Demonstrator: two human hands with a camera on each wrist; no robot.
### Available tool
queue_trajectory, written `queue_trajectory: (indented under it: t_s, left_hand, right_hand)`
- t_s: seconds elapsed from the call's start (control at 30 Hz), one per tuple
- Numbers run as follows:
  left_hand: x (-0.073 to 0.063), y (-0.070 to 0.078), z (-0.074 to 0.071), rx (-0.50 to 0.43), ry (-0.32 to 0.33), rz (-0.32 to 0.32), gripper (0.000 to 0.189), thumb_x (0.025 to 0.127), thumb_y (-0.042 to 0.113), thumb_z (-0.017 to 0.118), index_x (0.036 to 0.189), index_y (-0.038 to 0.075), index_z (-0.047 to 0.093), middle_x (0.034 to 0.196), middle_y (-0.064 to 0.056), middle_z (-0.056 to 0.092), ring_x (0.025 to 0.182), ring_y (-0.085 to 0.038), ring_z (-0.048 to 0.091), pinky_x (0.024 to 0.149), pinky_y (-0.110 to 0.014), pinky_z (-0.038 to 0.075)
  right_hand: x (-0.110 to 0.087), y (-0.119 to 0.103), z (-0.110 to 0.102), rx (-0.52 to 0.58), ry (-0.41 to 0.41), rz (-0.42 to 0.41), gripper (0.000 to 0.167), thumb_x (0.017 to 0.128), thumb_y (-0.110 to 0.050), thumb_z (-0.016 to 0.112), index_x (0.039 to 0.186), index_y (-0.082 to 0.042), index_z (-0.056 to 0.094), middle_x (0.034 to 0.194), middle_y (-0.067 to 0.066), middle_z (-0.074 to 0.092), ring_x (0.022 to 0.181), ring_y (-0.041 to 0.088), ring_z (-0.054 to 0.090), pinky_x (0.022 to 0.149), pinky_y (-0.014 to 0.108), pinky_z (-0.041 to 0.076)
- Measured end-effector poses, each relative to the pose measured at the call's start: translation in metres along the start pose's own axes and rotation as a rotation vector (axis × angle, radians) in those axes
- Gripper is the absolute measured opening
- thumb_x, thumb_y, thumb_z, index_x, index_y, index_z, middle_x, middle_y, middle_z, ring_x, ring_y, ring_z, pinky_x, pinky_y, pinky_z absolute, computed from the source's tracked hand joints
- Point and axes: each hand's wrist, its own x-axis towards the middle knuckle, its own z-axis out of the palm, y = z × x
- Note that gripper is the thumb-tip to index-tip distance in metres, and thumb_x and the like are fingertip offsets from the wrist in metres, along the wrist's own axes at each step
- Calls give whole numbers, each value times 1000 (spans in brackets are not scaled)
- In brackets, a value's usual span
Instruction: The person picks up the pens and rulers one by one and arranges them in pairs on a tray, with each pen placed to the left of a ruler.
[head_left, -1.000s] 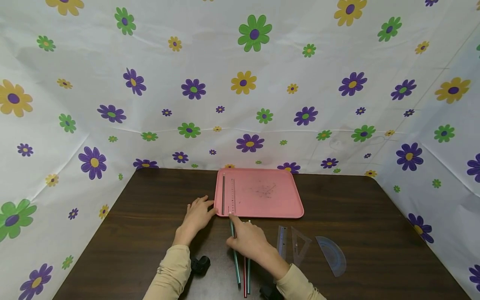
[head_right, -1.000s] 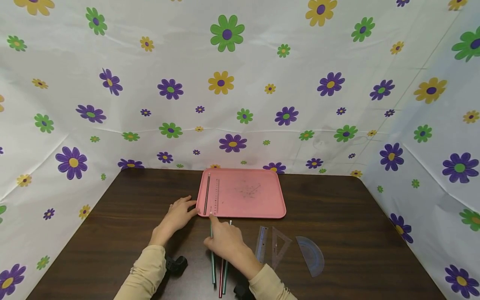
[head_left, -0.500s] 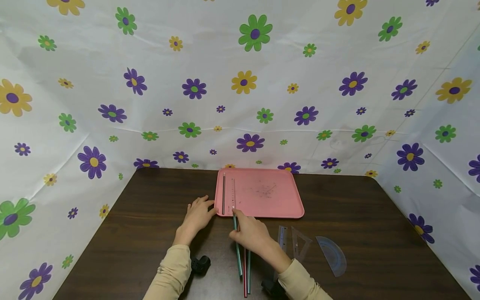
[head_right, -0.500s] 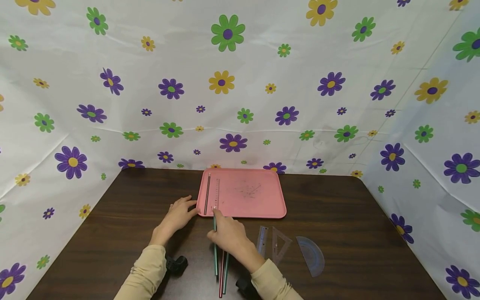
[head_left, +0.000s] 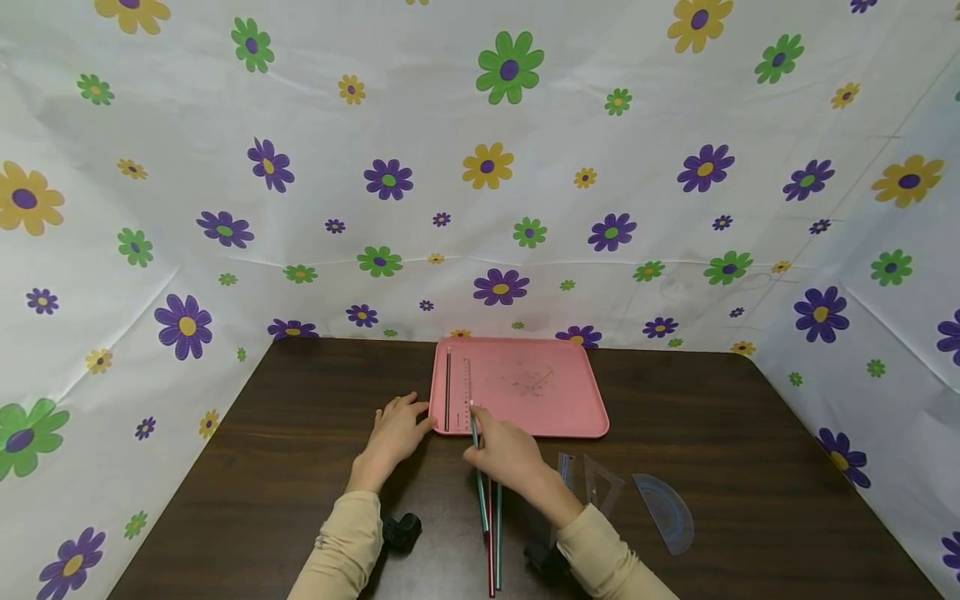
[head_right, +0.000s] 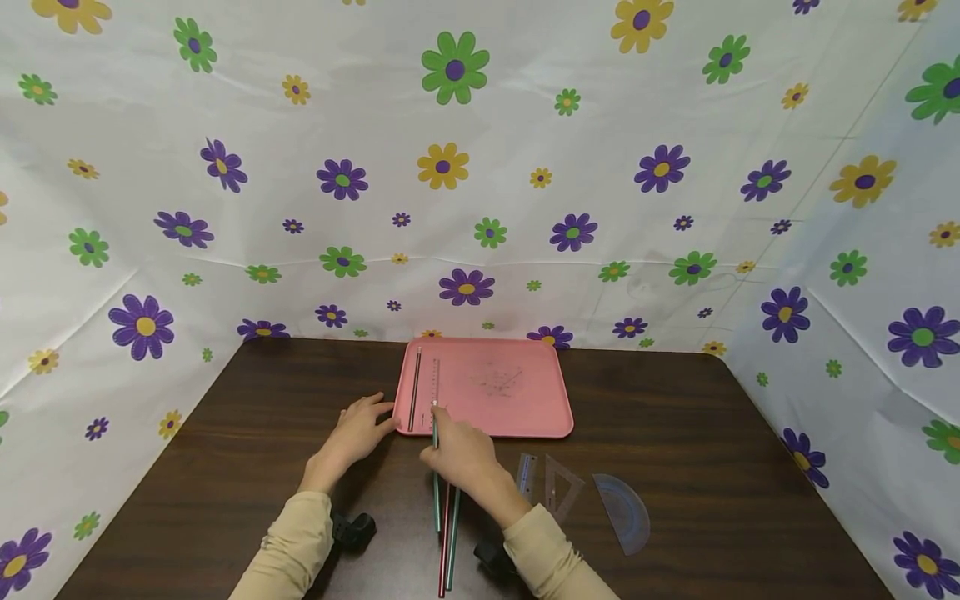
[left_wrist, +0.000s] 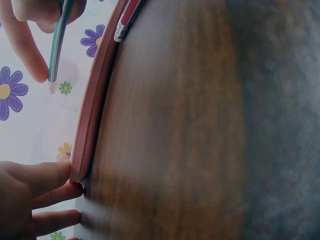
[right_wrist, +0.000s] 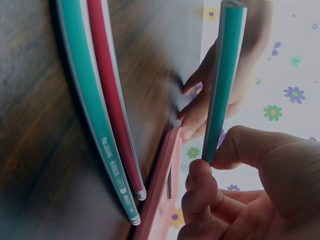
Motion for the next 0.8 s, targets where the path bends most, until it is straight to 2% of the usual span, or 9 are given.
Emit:
queue_trajectory:
  t_s: [0.17,0.57,0.8]
  left_hand:
    - [0,0,0,2,0,8,44,100,29,58,136,5,60,154,-23,41,145,-48,29,116,-70,15]
    - [-2,1,1,5,10,17,43,100,28,58,135,4,61,153,-24,42,144,-49,30,115,-71,17]
    - [-2,1,1,12,11,12,42,99,28,58,135,5,61,153,-23,42,145,-48,30,115,-71,17]
  right_hand:
    - [5,3,-3,-5,31,-6,72,79,-18,70,144,-1,47,58,-7,49,47,8,41,43,24,33]
    - [20,12,-7,-12,42,29,69,81,-19,71,143,1,48,61,-3,53,49,8,44,43,23,32]
    - [29,20,-8,-17,53,71,69,80,-19,70,142,1,49,62,-3,53,51,10,46,44,25,36]
